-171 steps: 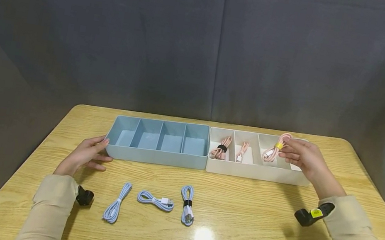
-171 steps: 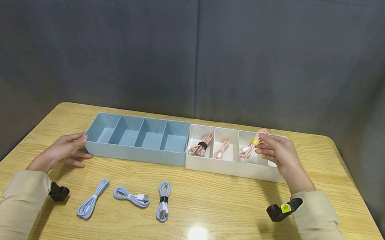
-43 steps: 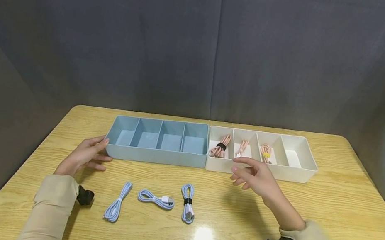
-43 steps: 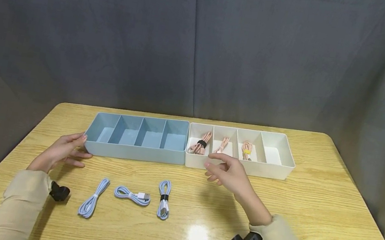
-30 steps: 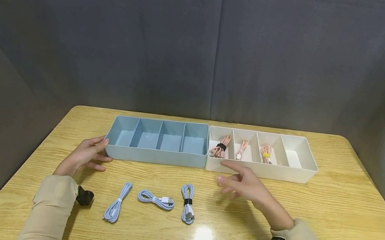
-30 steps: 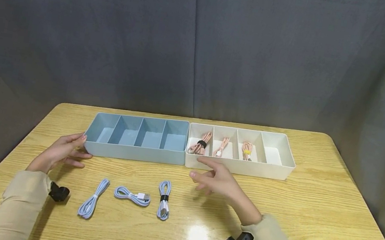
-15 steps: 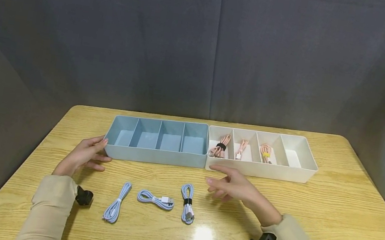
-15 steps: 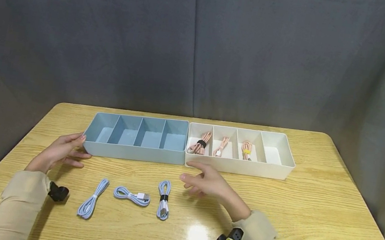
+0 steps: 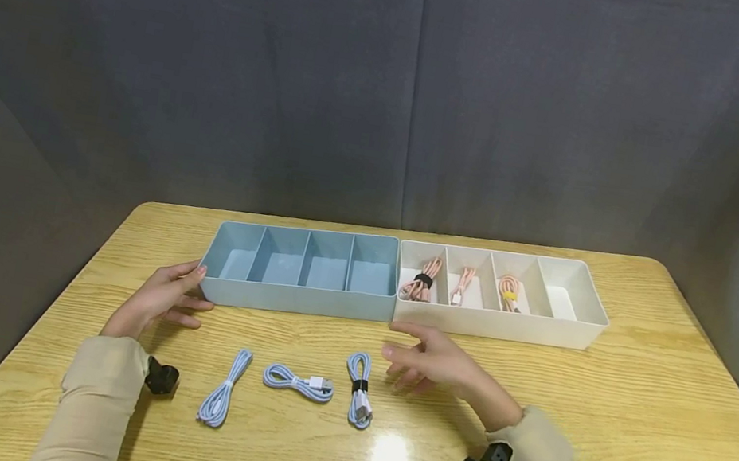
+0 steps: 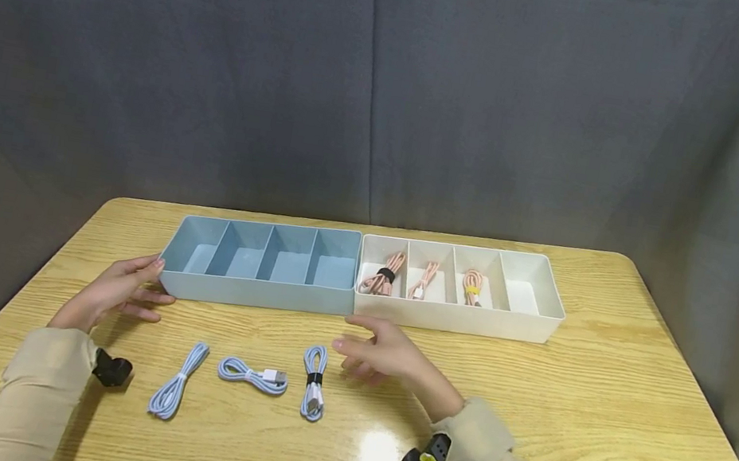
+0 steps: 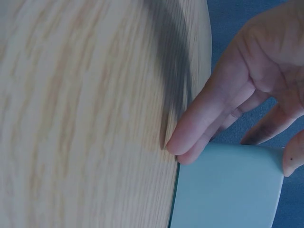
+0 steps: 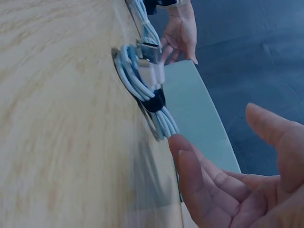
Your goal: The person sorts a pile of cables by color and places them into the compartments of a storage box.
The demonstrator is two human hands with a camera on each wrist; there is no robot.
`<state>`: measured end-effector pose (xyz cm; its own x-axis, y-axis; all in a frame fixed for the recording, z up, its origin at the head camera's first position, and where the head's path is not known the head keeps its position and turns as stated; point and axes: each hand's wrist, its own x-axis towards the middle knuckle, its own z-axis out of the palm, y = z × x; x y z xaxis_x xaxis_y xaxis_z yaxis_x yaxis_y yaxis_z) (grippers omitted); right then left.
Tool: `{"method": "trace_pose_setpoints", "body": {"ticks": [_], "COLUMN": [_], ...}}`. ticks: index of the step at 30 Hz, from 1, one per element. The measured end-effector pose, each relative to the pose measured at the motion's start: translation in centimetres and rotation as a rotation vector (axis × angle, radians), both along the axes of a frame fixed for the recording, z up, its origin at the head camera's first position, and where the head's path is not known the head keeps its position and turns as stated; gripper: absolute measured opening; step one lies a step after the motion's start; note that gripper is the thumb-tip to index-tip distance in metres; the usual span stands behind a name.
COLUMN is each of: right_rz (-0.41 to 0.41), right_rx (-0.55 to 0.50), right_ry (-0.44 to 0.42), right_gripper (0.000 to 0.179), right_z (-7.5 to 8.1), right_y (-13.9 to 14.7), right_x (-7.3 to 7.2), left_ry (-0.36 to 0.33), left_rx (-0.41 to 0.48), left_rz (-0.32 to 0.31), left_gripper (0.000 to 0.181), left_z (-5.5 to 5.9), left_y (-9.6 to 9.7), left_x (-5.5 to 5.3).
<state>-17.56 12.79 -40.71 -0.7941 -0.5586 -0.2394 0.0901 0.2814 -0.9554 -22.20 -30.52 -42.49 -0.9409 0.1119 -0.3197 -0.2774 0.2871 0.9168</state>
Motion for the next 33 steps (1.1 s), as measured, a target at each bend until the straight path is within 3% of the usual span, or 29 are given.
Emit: {"method": "trace_pose_setpoints", "body": {"ticks": [7,15,24,28,33], "right_rz": [0.016,0.034,0.026,0.016,0.005], "right_rx": [0.008,0.027,0.064,0.090,0.089], "right_ry": [-0.032,-0.081,-0.088,-0.085,-0.059], "right_gripper": [0.065,0.068,0.069,0.067,0.062], "right_z": [-0.7,-1.0,-1.4,-1.7,-2.0], "right_y": [-0.9,-1.5,-2.5,-3.0,-3.5], "right_x": [0.2,0.3,0.4,0.4,0.5], "left_ry": [0.009,0.014,0.024,0.016,0.028], "left_rx": [-0.011,0.005,0.011,0.011,0.007], "left_rz": [-0.018,-0.001,-0.005,0.022,0.012], "left_gripper": [0.093,0.088,0.090,0.089,0.088], "left_z": [0.5,-0.7,-0.3,-1.0,-1.5], "left_y": [0.3,-0.5,-0.3,-0.6,-0.8], "left_x": [0.4,-0.1,0.0,-0.4,-0.7]}}
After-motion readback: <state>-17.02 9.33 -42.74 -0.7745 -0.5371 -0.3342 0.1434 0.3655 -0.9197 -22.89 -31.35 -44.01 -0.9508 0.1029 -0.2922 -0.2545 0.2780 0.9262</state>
